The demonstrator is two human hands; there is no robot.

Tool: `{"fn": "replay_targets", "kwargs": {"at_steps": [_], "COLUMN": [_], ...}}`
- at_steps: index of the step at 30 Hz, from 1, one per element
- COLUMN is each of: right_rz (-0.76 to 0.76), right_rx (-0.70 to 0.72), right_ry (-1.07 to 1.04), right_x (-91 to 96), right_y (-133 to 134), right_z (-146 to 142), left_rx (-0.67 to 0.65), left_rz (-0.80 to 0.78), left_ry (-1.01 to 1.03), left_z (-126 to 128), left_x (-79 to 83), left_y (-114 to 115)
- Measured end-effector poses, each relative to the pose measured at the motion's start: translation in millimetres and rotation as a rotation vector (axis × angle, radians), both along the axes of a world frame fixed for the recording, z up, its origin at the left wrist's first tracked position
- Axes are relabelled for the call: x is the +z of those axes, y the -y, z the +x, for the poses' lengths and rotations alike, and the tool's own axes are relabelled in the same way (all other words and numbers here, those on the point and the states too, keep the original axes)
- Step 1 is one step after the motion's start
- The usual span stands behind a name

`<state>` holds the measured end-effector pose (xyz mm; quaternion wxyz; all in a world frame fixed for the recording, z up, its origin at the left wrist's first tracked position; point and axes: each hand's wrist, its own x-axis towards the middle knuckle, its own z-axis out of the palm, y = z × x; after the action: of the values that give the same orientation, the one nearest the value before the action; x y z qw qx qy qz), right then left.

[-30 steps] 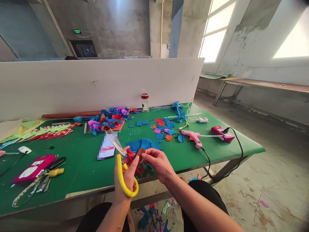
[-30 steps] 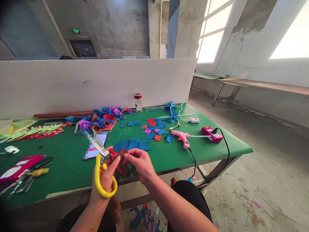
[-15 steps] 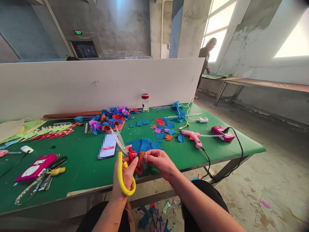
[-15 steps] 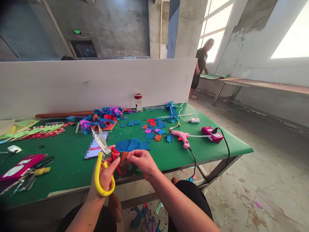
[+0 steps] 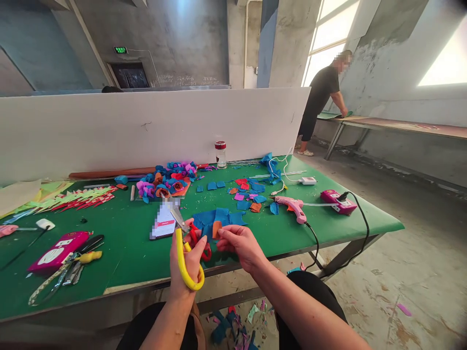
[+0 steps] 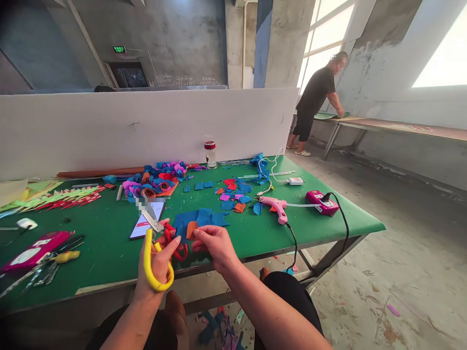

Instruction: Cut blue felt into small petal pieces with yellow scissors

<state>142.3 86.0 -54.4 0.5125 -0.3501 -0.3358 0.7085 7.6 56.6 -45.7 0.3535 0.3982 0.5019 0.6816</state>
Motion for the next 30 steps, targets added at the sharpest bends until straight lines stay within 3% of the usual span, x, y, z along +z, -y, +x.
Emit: {"fn": "replay_targets", "kwargs": {"at_steps": [6, 10, 15, 20, 24, 27, 30], "right_rz": [0.04, 0.159, 0.331, 0.293, 0.313, 0.249, 0.208], "right_rx": [-0.111, -0.047, -0.085, 0.006, 0.018, -0.027, -0.024], "right_ry": [-0.021, 0.075, 0.253, 0.261, 0.36, 0.588, 0.654], "right_x": [3.7, 6.8, 13.2, 10.4, 11.8, 20.1, 25.6], "right_y": [-12, -14, -13, -16, -53, -103, -151], "right_z": [19, 25, 10, -13, -5, 5, -2], "left_rx": [-0.015, -0.003, 0.005, -0.031, 0.027, 0.085, 0.132], "left_rz": [-0.01, 0.01, 0.024, 0.032, 0.098, 0.2, 0.256], "left_ry": [0.24, 0.284, 0.291, 0.212, 0.114, 0.089, 0.099], "left_z": [-1, -1, -1, 2, 1, -3, -8], "left_x": [-2.4, 1.0, -2.0, -7.2, -6.5, -6.5, -8.4], "left_y": [-2, -3, -11, -15, -9, -5, -3]}}
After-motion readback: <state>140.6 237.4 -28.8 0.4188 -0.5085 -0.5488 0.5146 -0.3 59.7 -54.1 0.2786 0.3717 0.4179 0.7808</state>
